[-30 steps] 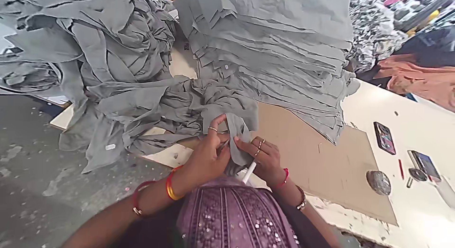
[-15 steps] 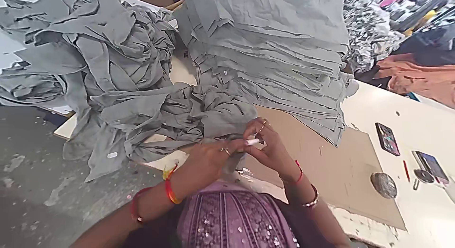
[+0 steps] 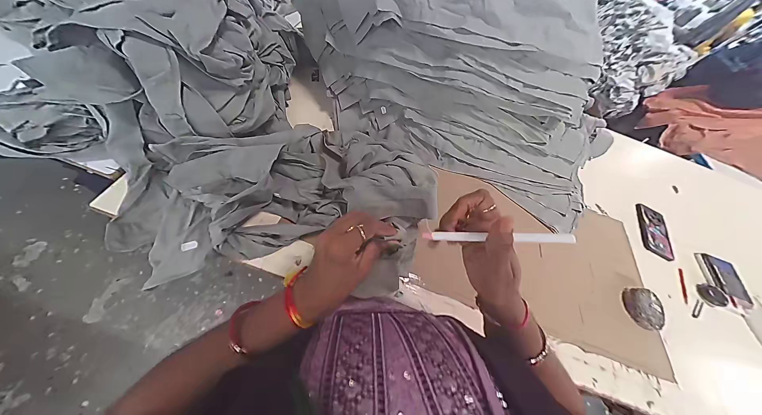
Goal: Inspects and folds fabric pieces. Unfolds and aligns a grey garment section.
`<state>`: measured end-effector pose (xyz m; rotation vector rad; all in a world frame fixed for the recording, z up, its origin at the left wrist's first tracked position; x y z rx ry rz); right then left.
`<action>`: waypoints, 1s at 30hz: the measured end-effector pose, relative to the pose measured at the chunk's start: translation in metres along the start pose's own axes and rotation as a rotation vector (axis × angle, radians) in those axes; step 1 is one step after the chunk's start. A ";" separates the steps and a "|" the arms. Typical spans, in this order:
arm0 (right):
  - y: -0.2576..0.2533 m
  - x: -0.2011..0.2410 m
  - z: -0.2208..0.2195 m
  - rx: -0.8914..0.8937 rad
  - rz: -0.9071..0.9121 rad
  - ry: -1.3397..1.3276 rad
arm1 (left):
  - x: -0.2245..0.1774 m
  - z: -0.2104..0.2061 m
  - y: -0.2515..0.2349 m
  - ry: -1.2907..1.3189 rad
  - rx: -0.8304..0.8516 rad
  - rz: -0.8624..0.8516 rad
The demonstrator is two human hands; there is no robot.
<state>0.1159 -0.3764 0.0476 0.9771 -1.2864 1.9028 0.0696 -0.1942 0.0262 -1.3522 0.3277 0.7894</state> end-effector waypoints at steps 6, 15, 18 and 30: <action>0.011 0.009 -0.016 0.092 0.106 -0.121 | -0.011 0.004 -0.001 -0.081 -0.027 -0.126; 0.016 0.005 -0.017 0.029 0.064 -0.117 | -0.017 0.005 0.001 -0.162 0.025 -0.234; 0.014 0.005 -0.020 -0.046 0.095 0.022 | -0.014 0.002 0.006 -0.227 0.068 -0.267; 0.037 -0.002 -0.023 -0.200 0.629 0.626 | 0.058 -0.010 -0.002 -0.088 -0.127 0.256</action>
Point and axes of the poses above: each hand's wrist, its own y-axis away from the middle knuckle, its own z-axis out of the back of the hand, x = y × z, the point moved 6 cm from there along -y, towards the middle knuckle, and after that the axes turned 11 degrees about y, right-handed, at the moved point
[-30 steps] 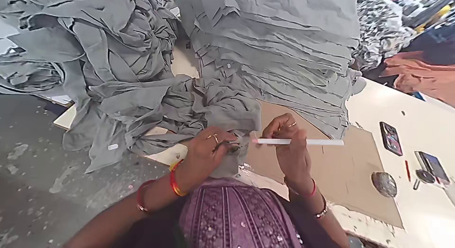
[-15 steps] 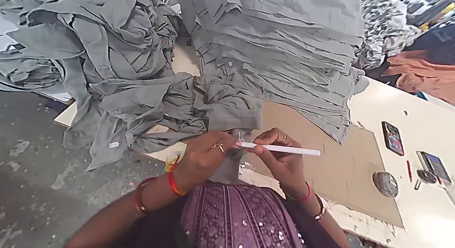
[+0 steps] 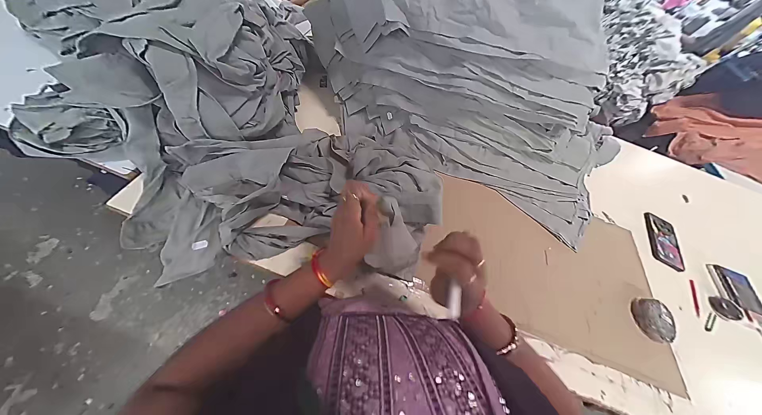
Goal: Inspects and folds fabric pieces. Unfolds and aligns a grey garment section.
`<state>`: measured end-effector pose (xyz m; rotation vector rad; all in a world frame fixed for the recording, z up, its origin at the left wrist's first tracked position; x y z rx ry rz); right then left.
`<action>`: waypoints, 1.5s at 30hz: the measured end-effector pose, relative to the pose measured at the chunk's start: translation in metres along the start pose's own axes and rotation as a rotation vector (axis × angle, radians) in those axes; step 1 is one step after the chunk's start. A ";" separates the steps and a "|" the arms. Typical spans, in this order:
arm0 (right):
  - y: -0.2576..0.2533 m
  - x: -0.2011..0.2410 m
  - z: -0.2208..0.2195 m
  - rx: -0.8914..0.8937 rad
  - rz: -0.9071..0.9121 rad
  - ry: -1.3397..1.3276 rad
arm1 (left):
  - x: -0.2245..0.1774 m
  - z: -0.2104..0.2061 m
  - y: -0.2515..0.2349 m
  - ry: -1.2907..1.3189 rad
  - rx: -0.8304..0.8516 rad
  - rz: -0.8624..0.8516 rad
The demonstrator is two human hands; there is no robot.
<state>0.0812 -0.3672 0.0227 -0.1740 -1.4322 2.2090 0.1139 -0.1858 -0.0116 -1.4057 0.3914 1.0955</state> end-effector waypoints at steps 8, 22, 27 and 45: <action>0.041 -0.028 -0.063 0.122 -0.073 0.359 | 0.055 -0.015 -0.006 0.766 -0.432 1.124; 0.038 -0.043 -0.062 -0.032 -0.351 0.186 | 0.019 -0.030 -0.011 -0.313 0.306 -0.527; 0.079 -0.046 -0.094 0.054 -0.313 0.343 | 0.033 -0.029 -0.028 -0.349 0.471 -0.288; -0.006 -0.012 0.002 0.489 0.036 0.112 | -0.009 0.020 0.000 0.159 1.120 0.051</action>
Point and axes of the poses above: each hand's wrist, its own y-axis away from the middle knuckle, its own z-axis out of the back of the hand, x = y × z, the point moved 6 cm from there along -y, towards the middle knuckle, and after that the axes turned 11 degrees about y, right-handed, at the moved point
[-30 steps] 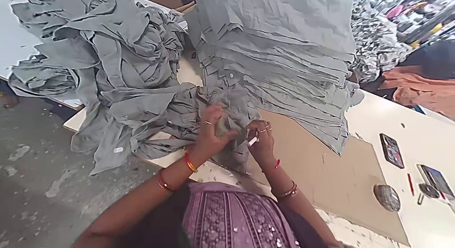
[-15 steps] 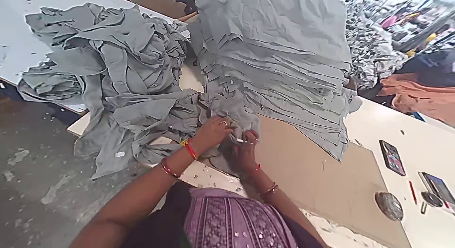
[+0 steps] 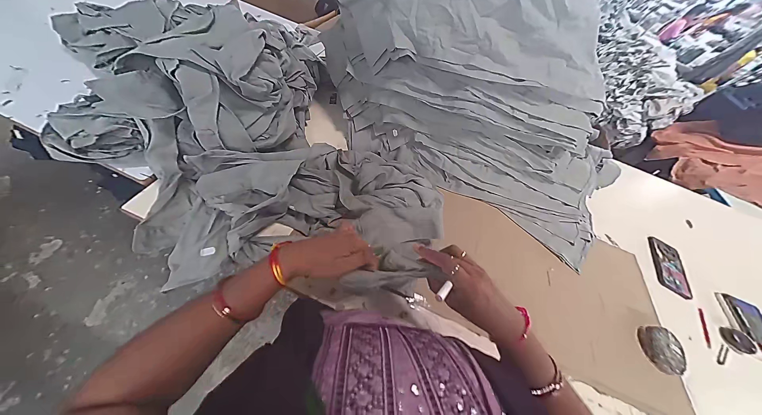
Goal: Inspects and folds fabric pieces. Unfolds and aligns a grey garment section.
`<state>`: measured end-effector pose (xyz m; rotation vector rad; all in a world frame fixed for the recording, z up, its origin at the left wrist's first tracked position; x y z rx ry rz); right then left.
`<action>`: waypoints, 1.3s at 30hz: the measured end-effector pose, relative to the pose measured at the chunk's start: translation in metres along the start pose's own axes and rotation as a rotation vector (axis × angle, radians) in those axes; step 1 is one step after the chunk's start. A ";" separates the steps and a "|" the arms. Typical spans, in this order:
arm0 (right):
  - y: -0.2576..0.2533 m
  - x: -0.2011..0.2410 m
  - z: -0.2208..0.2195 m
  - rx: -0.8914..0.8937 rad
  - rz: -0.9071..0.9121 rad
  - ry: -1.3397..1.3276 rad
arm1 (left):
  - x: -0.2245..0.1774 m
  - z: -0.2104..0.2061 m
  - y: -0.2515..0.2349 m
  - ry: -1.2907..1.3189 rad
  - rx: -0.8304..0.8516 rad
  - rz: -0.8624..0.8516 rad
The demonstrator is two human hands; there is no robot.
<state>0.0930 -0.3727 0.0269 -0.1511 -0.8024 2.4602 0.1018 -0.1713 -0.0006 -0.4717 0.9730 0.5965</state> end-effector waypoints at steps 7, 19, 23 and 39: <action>0.008 0.000 -0.004 0.112 -0.081 -0.215 | 0.050 -0.012 0.000 -0.108 0.060 0.146; -0.005 -0.028 0.022 0.065 -0.012 -0.822 | 0.002 0.025 0.019 0.256 -0.265 -0.458; -0.014 -0.014 0.027 0.070 0.132 -0.800 | 0.012 0.032 0.018 -0.036 -0.567 -0.413; -0.043 0.010 0.003 0.219 0.178 -0.571 | -0.064 -0.005 0.010 -0.195 -0.420 -0.599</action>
Point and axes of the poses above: each hand's wrist, its own y-axis away from the middle knuckle, its own z-axis out of the back of the hand, x = y × z, the point moved 6 cm from there along -y, towards the middle knuckle, and after that the axes turned 11 degrees about y, right-handed, at the moved point
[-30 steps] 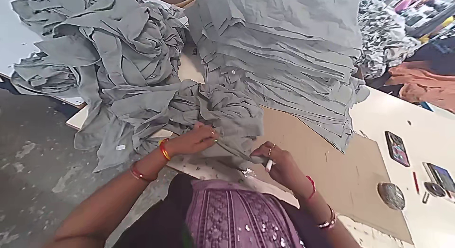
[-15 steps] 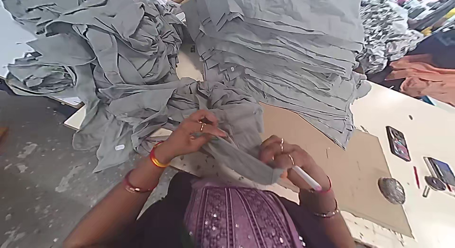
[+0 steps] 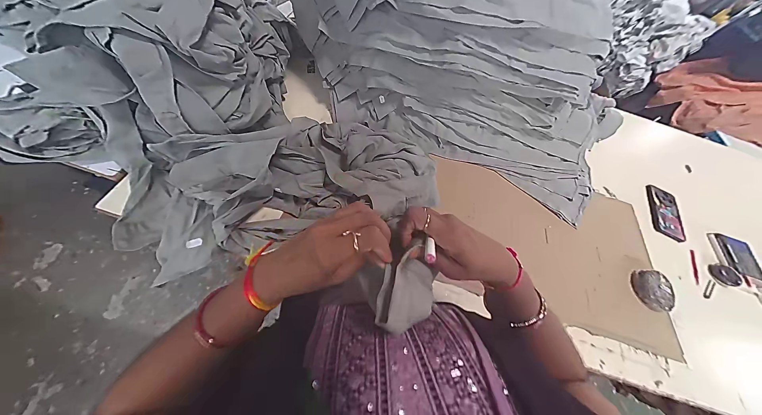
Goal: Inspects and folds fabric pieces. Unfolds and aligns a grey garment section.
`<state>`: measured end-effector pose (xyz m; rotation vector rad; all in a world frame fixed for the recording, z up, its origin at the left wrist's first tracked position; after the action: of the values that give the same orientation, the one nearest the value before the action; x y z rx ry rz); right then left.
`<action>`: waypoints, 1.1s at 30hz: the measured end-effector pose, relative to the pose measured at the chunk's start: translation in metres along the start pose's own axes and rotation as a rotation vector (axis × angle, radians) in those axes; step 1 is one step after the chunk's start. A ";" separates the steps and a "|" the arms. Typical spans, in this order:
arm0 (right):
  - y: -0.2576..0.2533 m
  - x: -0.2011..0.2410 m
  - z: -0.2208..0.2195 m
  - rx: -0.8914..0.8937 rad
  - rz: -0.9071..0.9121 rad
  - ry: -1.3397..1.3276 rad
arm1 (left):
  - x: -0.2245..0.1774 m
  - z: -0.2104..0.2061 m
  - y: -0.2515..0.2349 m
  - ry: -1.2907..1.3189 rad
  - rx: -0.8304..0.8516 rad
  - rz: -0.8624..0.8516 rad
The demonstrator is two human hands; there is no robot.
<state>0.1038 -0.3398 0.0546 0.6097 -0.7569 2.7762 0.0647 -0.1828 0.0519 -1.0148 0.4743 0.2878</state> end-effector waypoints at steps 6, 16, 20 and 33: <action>-0.003 -0.004 -0.007 0.007 0.013 -0.019 | 0.005 -0.004 -0.003 0.076 -0.015 0.014; -0.007 -0.019 -0.020 -0.033 0.016 -0.182 | 0.007 -0.008 -0.003 0.034 -0.063 -0.013; -0.007 -0.022 -0.024 -0.001 -0.013 -0.258 | 0.009 -0.009 0.000 -0.007 -0.047 -0.035; 0.022 0.008 0.003 -0.636 -0.336 0.553 | 0.019 -0.008 0.016 -0.569 -0.195 0.010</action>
<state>0.0911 -0.3597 0.0508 -0.1400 -1.1740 2.0597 0.0717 -0.1812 0.0273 -1.0646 -0.0665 0.6180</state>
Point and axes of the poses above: each hand's wrist, its own y-axis away from the middle knuckle, its own z-axis out of the back of the hand, x = y × z, the point moved 6 cm from there along -y, towards the middle knuckle, and after that the axes turned 11 degrees about y, right-handed, at the moved point
